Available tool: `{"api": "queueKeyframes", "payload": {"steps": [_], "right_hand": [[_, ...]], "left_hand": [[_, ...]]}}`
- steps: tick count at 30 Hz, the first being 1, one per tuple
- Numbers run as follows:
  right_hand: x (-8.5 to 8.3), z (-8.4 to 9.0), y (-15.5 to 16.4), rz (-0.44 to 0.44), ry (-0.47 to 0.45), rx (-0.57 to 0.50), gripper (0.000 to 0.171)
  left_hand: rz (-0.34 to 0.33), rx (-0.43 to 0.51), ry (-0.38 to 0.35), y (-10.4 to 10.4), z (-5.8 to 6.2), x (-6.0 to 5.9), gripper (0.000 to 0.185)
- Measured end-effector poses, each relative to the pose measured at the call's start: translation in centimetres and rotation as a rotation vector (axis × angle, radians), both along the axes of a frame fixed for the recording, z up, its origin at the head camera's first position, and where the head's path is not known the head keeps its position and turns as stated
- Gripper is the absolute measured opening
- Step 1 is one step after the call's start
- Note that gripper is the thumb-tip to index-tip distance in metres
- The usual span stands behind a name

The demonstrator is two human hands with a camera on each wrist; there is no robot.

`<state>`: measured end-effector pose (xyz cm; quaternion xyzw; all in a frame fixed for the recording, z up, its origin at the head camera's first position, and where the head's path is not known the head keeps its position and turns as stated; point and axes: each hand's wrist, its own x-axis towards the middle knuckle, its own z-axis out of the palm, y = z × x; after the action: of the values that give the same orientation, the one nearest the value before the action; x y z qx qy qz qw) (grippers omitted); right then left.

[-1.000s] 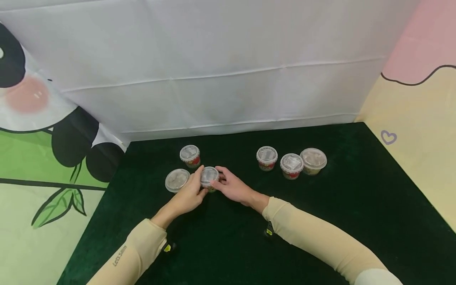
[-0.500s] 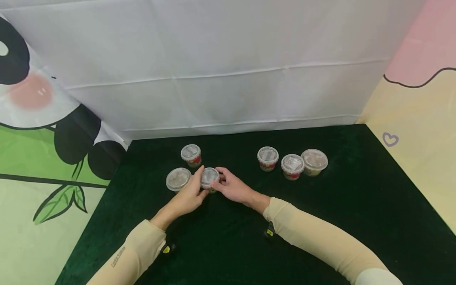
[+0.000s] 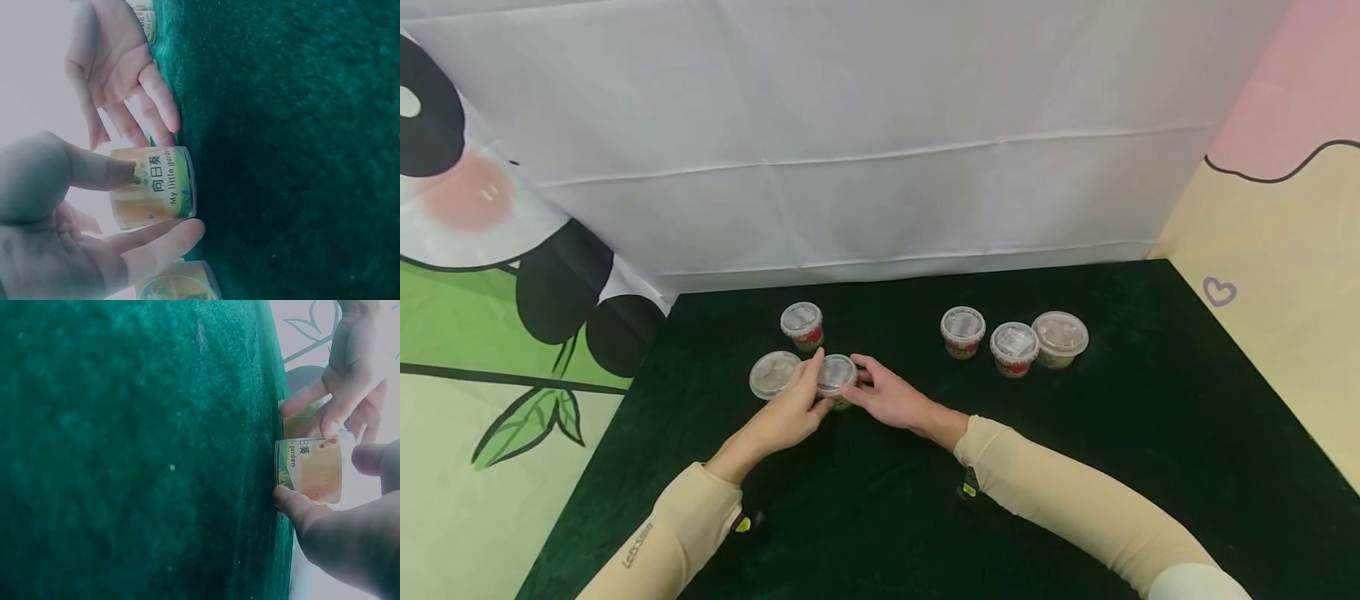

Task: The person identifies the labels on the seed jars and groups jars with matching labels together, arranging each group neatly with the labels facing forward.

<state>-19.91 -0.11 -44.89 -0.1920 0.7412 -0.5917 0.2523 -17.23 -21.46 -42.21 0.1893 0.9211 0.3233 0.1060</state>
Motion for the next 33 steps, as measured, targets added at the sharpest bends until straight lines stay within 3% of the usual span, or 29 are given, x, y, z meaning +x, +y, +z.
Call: {"api": "queueKeyframes", "payload": {"steps": [11, 18, 24, 27, 33], "right_hand": [[-0.3, 0.4, 1.5, 0.010, 0.010, 0.038, 0.066], [-0.4, 1.2, 3.6, 0.018, -0.005, -0.002, 0.065], [-0.4, 2.5, 6.4, 0.031, 0.035, 0.014, 0.065], [-0.5, 3.2, 8.0, 0.046, 0.125, 0.056, 0.065], [-0.8, 5.0, 11.2, 0.005, 0.379, 0.169, 0.064]], "left_hand": [[-0.014, -0.063, 0.037, 0.4, 0.7, 0.2, 0.081], [0.008, -0.209, 0.068, 1.2, 2.1, 0.9, 0.085], [0.009, -0.345, 0.074, 2.6, 3.7, 1.8, 0.081], [-0.024, -0.380, 0.076, 3.6, 4.4, 2.2, 0.078], [-0.093, -0.440, 0.173, 5.4, 5.4, 2.3, 0.064]]}}
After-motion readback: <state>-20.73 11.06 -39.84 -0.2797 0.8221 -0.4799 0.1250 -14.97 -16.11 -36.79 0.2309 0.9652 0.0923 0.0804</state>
